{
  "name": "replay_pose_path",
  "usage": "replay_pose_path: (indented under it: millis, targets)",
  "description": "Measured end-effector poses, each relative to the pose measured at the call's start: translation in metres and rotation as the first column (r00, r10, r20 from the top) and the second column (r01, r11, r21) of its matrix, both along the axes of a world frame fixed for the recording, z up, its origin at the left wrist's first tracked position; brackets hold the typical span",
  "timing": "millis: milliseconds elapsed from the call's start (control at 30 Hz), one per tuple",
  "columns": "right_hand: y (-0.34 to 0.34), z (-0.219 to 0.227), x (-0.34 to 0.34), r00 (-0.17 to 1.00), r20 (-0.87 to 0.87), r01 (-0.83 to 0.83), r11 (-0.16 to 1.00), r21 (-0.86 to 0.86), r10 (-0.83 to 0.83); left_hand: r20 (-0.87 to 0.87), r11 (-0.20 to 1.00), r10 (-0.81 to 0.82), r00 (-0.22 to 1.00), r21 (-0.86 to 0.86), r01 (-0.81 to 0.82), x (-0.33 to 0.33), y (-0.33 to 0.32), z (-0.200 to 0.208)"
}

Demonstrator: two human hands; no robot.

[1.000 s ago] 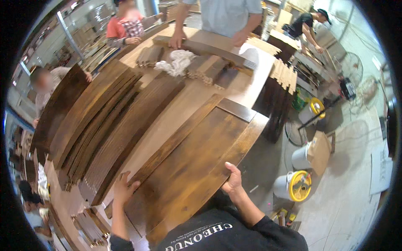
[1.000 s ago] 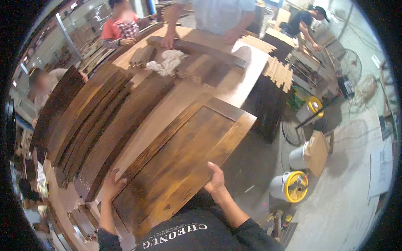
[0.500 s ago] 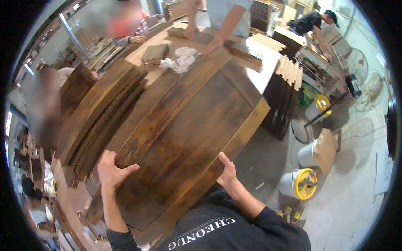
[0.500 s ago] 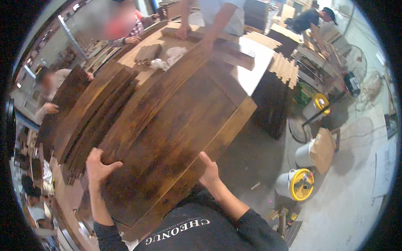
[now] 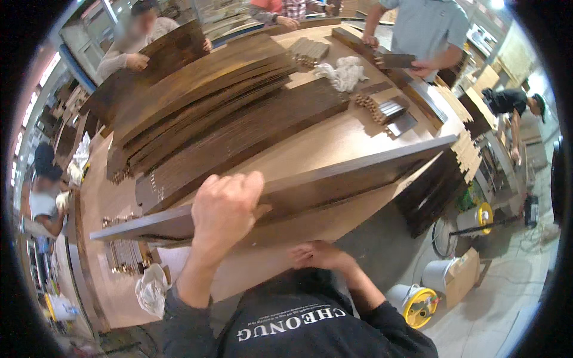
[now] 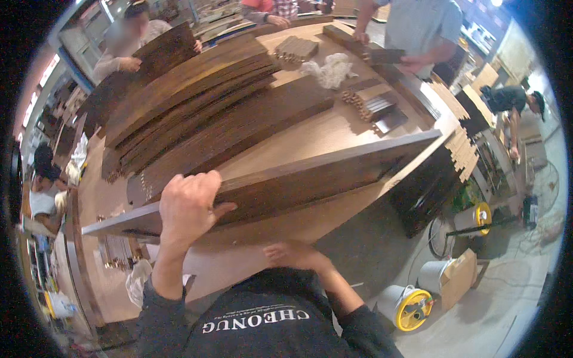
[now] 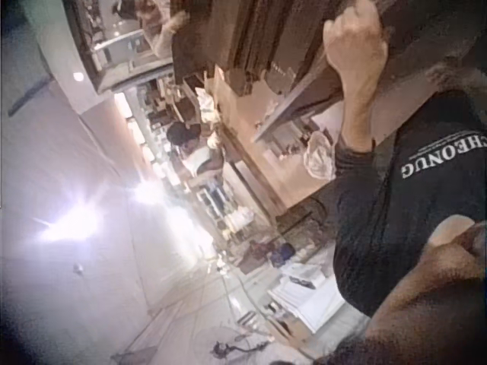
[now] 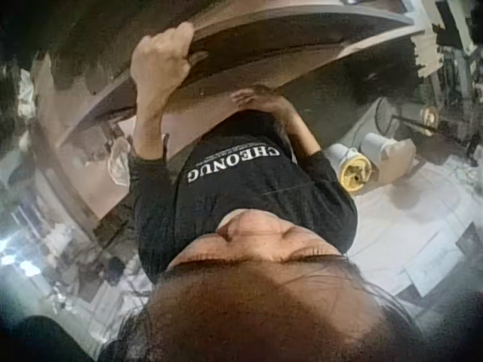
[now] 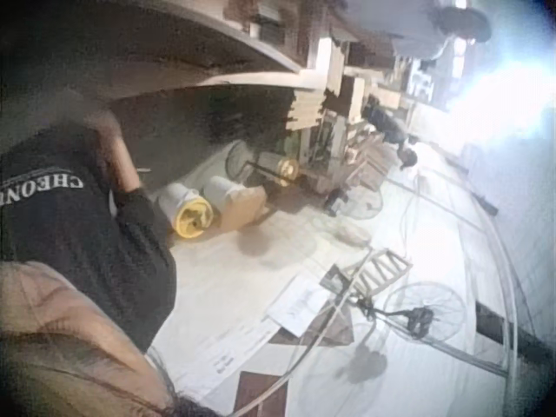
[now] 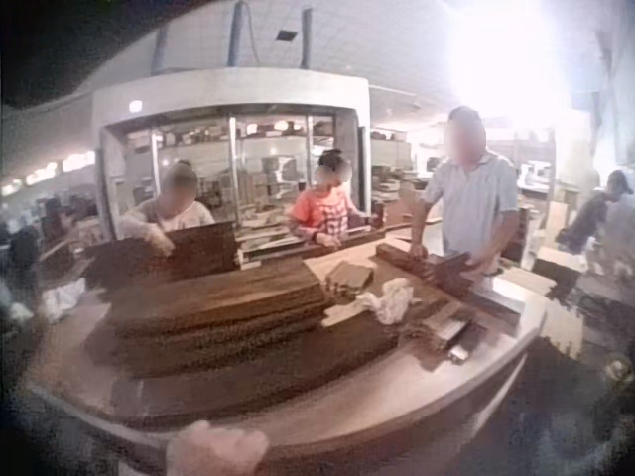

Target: The person assembles wooden frames by hand, picking up long wooden slats and smaller wooden pieces from a workbench. They fit the pieces together to form rectangular frames and stack the completed units. Other workers are visible in the background performing similar tasks.

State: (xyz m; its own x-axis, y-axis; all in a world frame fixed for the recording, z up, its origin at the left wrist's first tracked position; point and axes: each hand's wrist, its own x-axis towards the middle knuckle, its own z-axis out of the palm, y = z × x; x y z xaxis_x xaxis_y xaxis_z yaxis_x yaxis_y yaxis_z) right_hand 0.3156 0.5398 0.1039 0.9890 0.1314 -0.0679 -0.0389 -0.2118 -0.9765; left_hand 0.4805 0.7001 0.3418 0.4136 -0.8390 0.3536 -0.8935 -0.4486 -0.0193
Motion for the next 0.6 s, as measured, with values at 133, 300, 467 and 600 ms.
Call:
replay_pose_path:
  millis: [133, 300, 467, 600]
  targets:
    - [-0.04, 0.035, -0.006, 0.928, 0.009, 0.37, 0.924, 0.099, -0.373, 0.005, 0.993, -0.055, 0.998, -0.105, 0.055, 0.012, 0.009, -0.009]
    - [-0.211, 0.002, -0.049, -0.029, 0.517, 0.979, 0.08, 0.188, -0.856, 0.079, 0.984, -0.023, 0.997, -0.176, 0.037, -0.004, 0.002, -0.008]
    - [-0.283, 0.018, -0.08, 0.261, 0.415, 0.941, 0.325, 0.091, -0.872, 0.04, 0.993, -0.011, 0.999, -0.116, 0.016, -0.017, 0.004, -0.013]
    - [-0.263, 0.03, -0.053, 0.537, 0.186, 0.818, 0.562, 0.122, -0.823, 0.021, 0.988, 0.146, 0.989, -0.044, -0.145, -0.031, 0.003, -0.016]
